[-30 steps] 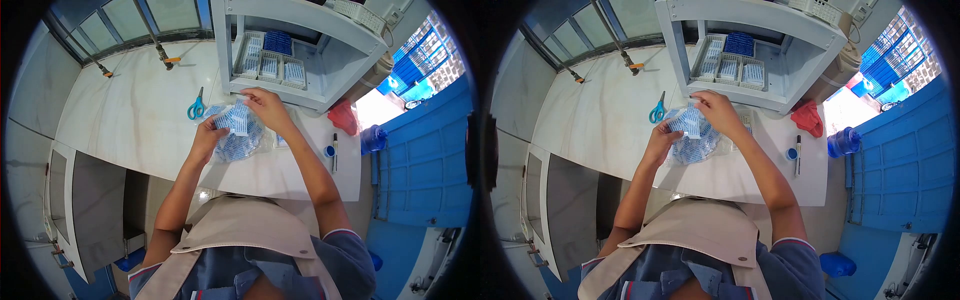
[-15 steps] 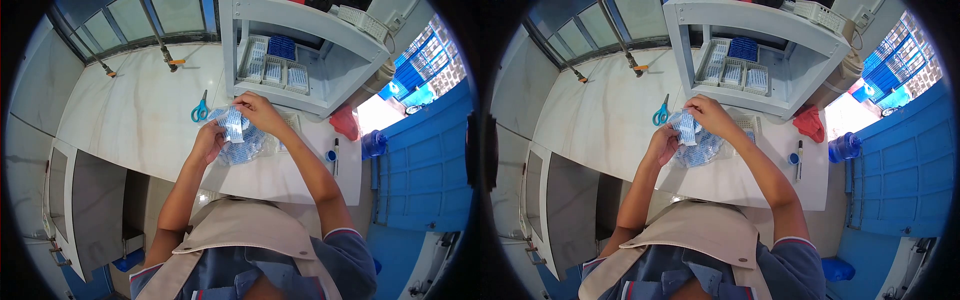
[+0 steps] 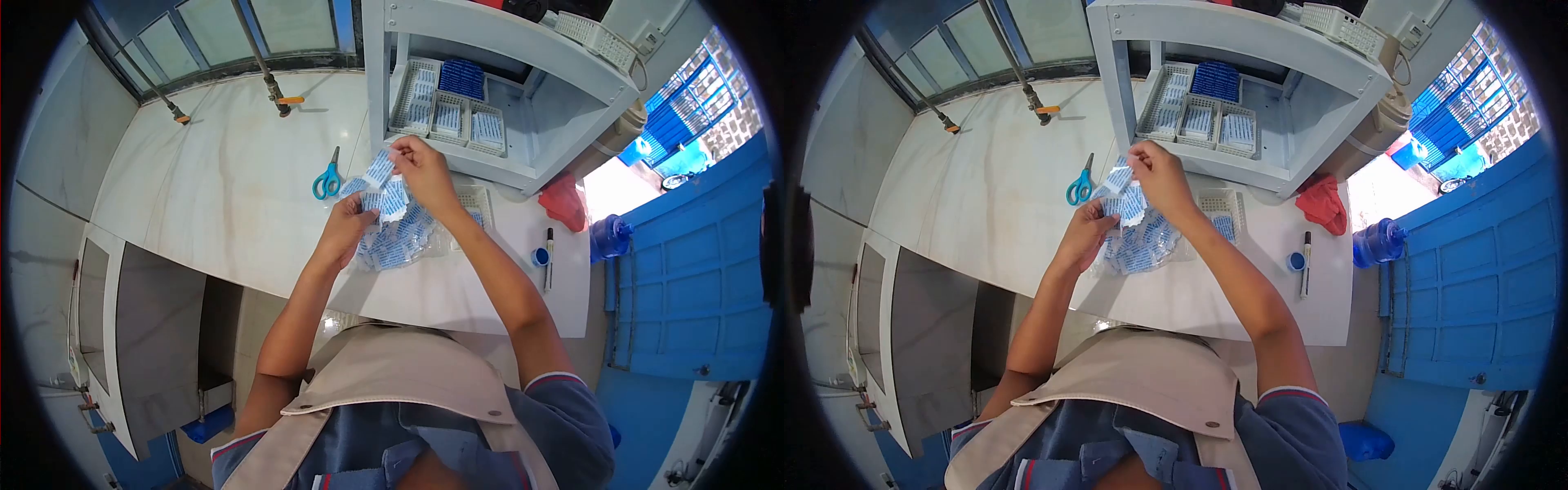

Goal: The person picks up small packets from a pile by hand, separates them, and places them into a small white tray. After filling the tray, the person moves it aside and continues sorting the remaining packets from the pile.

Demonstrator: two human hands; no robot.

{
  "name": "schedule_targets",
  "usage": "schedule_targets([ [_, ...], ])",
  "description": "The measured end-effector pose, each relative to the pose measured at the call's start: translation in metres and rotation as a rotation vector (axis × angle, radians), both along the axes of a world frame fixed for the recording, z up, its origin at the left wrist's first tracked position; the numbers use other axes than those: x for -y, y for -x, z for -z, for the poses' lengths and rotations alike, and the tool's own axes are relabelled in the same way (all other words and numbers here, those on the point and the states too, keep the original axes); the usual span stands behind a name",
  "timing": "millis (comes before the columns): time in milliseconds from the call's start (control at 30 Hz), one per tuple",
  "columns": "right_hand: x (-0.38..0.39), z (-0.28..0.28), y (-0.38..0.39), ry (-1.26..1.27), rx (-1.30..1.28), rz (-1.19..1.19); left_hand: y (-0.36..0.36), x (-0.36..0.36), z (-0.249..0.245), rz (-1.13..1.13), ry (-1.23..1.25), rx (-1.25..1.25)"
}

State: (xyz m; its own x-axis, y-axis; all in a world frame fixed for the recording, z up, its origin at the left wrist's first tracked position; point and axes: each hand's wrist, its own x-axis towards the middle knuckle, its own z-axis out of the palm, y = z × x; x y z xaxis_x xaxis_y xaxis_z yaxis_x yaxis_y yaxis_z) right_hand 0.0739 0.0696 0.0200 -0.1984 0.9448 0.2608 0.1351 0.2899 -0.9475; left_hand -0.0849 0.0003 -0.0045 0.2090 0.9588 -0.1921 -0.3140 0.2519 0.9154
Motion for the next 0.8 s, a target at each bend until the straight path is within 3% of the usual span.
schedule_targets([
  [100,-0.013,-0.009,-0.02,0.026,-0.13,-0.05,0.001,0.002,0.003,-0.033,-0.034,-0.095],
  [167,-0.008,-0.034,-0.036,0.232,0.046,-0.367,0.001,0.002,0.003,-0.069,-0.051,-0.133],
  [200,-0.005,-0.034,-0.036,0.234,0.046,-0.367,0.001,0.002,0.004,-0.061,-0.073,-0.156],
  [267,0.003,-0.034,-0.035,0.065,0.525,-0.462,0.001,0.001,0.005,-0.046,-0.096,-0.18],
  [367,0.001,-0.029,-0.027,0.0,0.668,-0.412,0.002,-0.001,0.005,0.003,-0.151,-0.345],
  [600,0.01,-0.02,-0.016,-0.196,0.651,-0.287,0.005,-0.004,0.011,-0.04,-0.169,-0.337],
  [667,0.016,-0.016,-0.012,-0.209,0.437,-0.124,0.006,-0.003,0.011,-0.048,-0.172,-0.329],
  [800,0.012,-0.015,-0.013,-0.242,0.527,-0.184,0.01,-0.005,0.008,-0.041,-0.224,-0.439],
])
